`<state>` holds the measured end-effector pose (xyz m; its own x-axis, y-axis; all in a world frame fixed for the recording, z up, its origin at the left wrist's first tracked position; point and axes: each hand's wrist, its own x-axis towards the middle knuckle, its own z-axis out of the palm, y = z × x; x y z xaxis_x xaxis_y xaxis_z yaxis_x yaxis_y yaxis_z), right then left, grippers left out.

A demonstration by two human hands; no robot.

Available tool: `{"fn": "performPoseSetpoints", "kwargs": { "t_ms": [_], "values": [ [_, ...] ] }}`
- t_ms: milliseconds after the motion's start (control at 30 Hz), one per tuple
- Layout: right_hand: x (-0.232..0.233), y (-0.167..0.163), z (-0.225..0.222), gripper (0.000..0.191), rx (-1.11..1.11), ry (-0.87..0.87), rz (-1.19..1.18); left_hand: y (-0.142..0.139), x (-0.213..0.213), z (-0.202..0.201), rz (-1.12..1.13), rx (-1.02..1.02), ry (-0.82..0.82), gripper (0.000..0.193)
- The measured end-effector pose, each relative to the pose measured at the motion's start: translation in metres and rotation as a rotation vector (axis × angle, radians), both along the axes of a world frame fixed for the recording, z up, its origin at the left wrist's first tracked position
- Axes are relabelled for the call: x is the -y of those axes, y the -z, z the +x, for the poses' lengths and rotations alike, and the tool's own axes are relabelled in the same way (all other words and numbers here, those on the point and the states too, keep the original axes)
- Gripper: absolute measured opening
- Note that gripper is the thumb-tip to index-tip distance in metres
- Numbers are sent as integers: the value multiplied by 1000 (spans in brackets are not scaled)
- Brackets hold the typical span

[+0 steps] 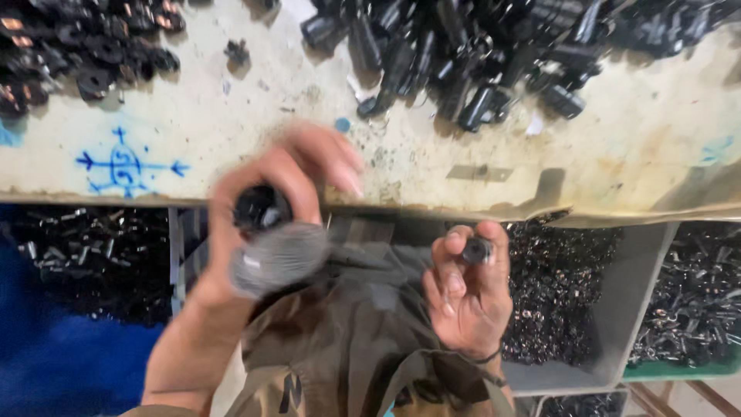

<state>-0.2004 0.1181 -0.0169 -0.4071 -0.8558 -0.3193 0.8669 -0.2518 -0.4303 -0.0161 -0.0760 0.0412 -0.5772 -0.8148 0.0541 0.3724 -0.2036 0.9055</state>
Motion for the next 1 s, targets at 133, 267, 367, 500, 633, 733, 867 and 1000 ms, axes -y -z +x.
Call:
{"fn": "performPoseSetpoints", "kwargs": {
  "t_ms": [133,267,367,500,633,733,867,1000],
  "values": [
    [5,-16,-5,34,-892,17,41,17,-42,-7,-50,72,101,23],
    [11,-30,-5,33,-1260,61,27,32,-59,-8,433,-46,426,28],
    [14,-26,-11,33,-1357,124,53,30,-60,-11,-146,236,367,39],
    [16,-21,-26,20,-1755,-97,-163,20,-57,-13,-445,465,334,84],
    [22,-39,-26,18,-1710,-77,-129,13,-56,-15,-605,528,302,111],
    [34,-59,-21,20,-1676,-155,-63,13,-57,-16,-568,506,258,96],
    [47,-60,-13,23,-1724,-209,-50,17,-59,-16,-536,490,300,103],
    [34,-49,-8,17,-1716,-252,-51,15,-58,-14,-553,446,332,109]
  ]
}}
